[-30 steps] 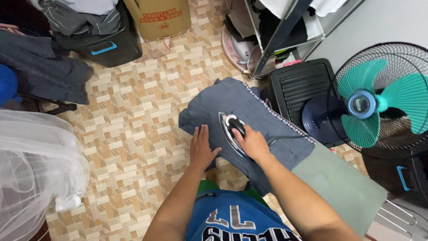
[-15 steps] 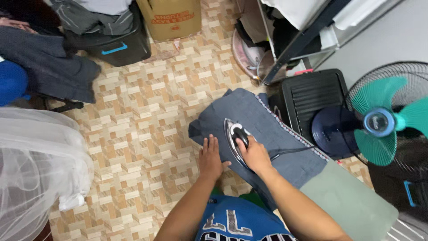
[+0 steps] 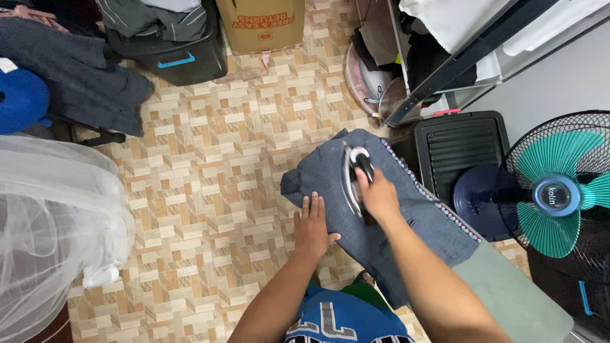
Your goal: The person irons a blue garment on an ironing board, turning it over and smoothing different sections with the iron.
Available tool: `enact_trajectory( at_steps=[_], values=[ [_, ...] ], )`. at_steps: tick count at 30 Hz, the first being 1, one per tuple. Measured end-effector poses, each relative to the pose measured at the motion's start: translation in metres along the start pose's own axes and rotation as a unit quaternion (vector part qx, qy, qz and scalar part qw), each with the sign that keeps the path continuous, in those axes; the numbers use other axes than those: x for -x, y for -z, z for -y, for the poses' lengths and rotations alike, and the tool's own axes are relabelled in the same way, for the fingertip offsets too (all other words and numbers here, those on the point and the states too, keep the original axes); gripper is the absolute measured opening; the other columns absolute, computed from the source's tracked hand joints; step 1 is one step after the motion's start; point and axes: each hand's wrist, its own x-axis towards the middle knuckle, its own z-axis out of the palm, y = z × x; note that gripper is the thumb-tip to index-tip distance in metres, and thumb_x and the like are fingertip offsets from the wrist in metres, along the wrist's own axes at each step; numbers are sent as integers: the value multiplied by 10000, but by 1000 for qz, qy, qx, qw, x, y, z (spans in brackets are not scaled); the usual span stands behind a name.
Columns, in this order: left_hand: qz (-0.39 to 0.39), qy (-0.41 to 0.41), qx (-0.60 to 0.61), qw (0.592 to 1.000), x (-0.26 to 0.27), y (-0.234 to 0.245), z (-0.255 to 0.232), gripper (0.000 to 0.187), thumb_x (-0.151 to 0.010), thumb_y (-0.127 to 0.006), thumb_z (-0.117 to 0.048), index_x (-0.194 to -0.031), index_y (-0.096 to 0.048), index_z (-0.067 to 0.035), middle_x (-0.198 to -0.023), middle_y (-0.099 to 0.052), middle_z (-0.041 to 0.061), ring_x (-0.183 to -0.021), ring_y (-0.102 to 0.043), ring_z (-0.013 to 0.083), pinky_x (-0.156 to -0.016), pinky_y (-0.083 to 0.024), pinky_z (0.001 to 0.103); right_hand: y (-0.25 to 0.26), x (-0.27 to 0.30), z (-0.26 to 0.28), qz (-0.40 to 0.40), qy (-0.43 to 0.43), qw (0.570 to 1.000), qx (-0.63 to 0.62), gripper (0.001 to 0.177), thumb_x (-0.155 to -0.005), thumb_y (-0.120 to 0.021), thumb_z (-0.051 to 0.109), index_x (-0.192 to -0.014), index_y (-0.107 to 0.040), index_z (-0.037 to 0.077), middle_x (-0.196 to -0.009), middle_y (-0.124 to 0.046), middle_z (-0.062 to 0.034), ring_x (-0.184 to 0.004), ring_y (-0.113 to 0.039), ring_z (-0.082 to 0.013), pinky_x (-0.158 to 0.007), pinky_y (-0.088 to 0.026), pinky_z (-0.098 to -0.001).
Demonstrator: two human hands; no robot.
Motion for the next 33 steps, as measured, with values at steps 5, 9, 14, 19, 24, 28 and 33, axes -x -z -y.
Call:
enact_trajectory(
  at_steps=[5, 9, 14, 19, 24, 28, 33],
  values=[
    [-4, -1, 4, 1000, -3, 0, -1, 1170, -782, -802, -526, -1617, -118, -76, -1712, -57, 80, -1570, -85, 286, -1241, -196, 512, 14, 20, -46, -43, -18, 999, 22, 618, -989, -511, 592, -1167, -632, 13, -1004, -705, -334, -1008, -659, -533, -905, -514, -567],
    [-6, -4, 9, 1000, -3, -2, 0, 1171, -774, -810, -529, -1610, -131, -69, -1711, -62, 92, -1566, -90, 297, -1239, -194, 521, 17, -20, -55, -109, 16, 993, 45, 625, -1039, -518, 572, -1149, -624, -34, -996, -684, -362, -959, -654, -557, -861, -513, -590],
    [-11, -6, 1, 1000, -10, -5, -1, 1171, -778, -813, -525, -1612, -140, -54, -1710, -83, 101, -1568, -103, 306, -1226, -230, 517, 17, -70, -47, -107, 11, 994, 9, 613, -1019, -532, 581, -1052, -654, -19, -979, -696, -337, -986, -654, -539, -875, -513, -576],
    [-15, -6, -3, 1000, -15, -14, 0, 1213, -738, -844, -532, -1602, -142, -51, -1696, -89, 106, -1556, -105, 315, -1223, -226, 508, 15, -23, -45, -26, 32, 997, -58, 614, -951, -554, 594, -1074, -661, 2, -895, -737, -265, -897, -731, -447, -807, -553, -509],
    [-44, -16, 9, 999, -16, -25, 6, 1217, -712, -865, -523, -1593, -175, -43, -1696, -113, 115, -1559, -123, 329, -1221, -242, 491, -2, 27, -17, 16, 48, 996, -77, 549, -947, -595, 543, -1048, -687, 11, -852, -740, -238, -856, -738, -416, -778, -569, -486],
    [-92, -39, 21, 995, -17, -34, 12, 1251, -654, -889, -518, -1596, -210, -55, -1705, -148, 104, -1565, -149, 327, -1224, -264, 472, -16, 13, 8, 53, 18, 994, -99, 537, -966, -566, 535, -1050, -671, 15, -849, -744, -230, -814, -780, -393, -774, -600, -473],
    [-62, -27, 4, 998, -17, -33, 11, 1323, -605, -907, -556, -1596, -186, -58, -1703, -118, 99, -1562, -124, 324, -1232, -244, 473, -21, 21, -5, 18, 74, 996, -53, 522, -987, -589, 524, -1076, -708, 24, -876, -740, -227, -872, -724, -417, -785, -562, -499]
  ],
)
